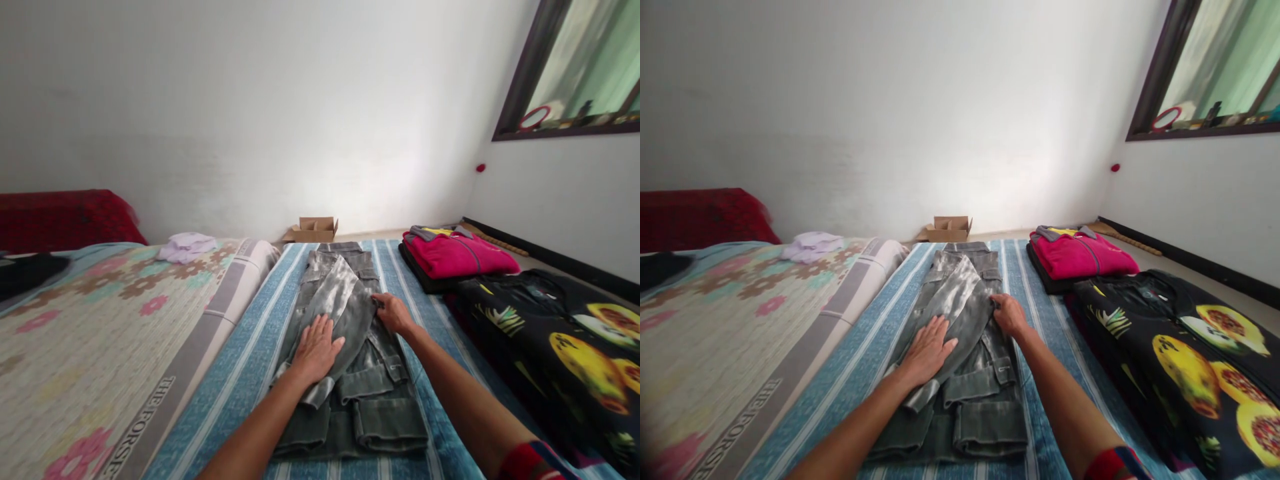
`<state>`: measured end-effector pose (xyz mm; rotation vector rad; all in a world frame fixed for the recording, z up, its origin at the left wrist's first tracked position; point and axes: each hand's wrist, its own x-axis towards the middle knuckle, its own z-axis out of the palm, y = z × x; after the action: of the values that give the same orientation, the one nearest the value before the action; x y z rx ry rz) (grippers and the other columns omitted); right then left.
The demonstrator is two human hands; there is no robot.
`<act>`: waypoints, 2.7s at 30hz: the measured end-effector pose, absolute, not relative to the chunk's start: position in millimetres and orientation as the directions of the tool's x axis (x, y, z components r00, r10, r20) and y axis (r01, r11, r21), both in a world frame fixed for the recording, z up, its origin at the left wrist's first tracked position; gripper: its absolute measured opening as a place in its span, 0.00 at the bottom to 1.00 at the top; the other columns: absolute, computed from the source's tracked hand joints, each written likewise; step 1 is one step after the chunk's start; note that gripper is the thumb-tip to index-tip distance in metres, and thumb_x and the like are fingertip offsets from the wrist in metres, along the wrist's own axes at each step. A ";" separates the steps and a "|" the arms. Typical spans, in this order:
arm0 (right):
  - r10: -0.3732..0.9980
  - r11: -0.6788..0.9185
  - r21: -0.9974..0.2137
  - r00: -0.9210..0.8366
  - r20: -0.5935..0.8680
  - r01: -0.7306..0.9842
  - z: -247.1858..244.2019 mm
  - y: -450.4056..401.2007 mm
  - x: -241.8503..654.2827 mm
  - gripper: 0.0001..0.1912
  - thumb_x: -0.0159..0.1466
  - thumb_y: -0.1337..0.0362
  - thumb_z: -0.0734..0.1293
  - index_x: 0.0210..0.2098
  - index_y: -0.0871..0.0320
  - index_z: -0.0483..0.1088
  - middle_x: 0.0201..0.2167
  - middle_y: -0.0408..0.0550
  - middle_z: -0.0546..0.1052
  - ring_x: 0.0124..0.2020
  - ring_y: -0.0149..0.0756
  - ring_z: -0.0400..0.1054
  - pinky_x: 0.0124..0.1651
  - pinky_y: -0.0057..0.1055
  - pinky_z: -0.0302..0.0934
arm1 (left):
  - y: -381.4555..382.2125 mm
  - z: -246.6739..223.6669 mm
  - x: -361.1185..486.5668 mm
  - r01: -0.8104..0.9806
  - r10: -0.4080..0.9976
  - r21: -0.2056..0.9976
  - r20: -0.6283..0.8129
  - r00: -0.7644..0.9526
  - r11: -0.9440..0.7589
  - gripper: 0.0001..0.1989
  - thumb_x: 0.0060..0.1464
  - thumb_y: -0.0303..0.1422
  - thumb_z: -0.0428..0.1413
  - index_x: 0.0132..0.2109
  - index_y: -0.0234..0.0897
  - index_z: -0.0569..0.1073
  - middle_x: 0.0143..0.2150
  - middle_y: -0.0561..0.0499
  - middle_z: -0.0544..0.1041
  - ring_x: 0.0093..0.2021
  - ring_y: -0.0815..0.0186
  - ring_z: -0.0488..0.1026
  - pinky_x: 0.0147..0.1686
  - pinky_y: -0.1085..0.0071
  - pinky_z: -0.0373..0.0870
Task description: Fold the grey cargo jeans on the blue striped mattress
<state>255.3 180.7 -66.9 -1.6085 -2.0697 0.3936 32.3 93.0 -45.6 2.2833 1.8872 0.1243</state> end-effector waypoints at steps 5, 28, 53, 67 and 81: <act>0.938 0.342 -0.502 -0.253 0.238 0.794 -69.3 187.1 258.0 0.24 0.53 0.73 0.61 0.49 0.57 0.72 0.48 0.48 0.74 0.50 0.41 0.66 0.52 0.31 0.58 | 95.0 -54.9 28.3 0.969 0.982 0.177 -0.035 0.183 -0.175 0.31 0.62 0.44 0.38 0.65 0.27 0.55 0.68 0.39 0.50 0.68 0.54 0.43 0.63 0.53 0.44; 0.969 0.156 -0.444 -0.050 0.242 0.882 -73.6 193.6 233.3 0.14 0.63 0.61 0.58 0.36 0.57 0.74 0.38 0.51 0.77 0.41 0.43 0.69 0.39 0.32 0.59 | 96.1 -61.0 24.0 0.955 0.980 0.220 0.030 0.195 -0.197 0.32 0.61 0.48 0.39 0.63 0.32 0.59 0.67 0.40 0.55 0.67 0.55 0.48 0.63 0.53 0.47; 0.962 0.248 -0.235 -0.210 0.176 0.940 -34.2 167.4 250.2 0.20 0.63 0.71 0.52 0.51 0.58 0.67 0.47 0.57 0.72 0.51 0.46 0.64 0.52 0.41 0.54 | 92.4 -56.8 28.2 0.956 0.979 0.214 0.026 0.202 -0.203 0.32 0.60 0.47 0.41 0.63 0.30 0.59 0.67 0.39 0.55 0.68 0.54 0.47 0.63 0.52 0.45; 0.905 0.425 -0.236 -0.414 0.096 0.874 -72.0 172.9 220.6 0.34 0.68 0.49 0.53 0.64 0.69 0.52 0.65 0.64 0.51 0.66 0.50 0.42 0.63 0.44 0.41 | 90.4 -53.6 33.1 0.964 0.978 0.166 0.007 0.207 -0.205 0.32 0.60 0.47 0.40 0.64 0.29 0.57 0.67 0.39 0.53 0.68 0.55 0.47 0.63 0.53 0.46; 0.859 0.512 -0.215 -0.493 0.136 0.832 -51.6 100.7 227.3 0.25 0.69 0.51 0.53 0.55 0.62 0.64 0.55 0.59 0.67 0.59 0.45 0.57 0.58 0.41 0.50 | 90.9 -52.2 37.8 0.962 0.978 0.192 -0.033 0.205 -0.195 0.32 0.60 0.48 0.41 0.64 0.30 0.55 0.68 0.38 0.52 0.68 0.55 0.44 0.63 0.52 0.44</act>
<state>227.3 100.7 -51.6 -1.4387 -2.5286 0.1763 37.8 90.9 -52.2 2.3005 1.8740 0.1435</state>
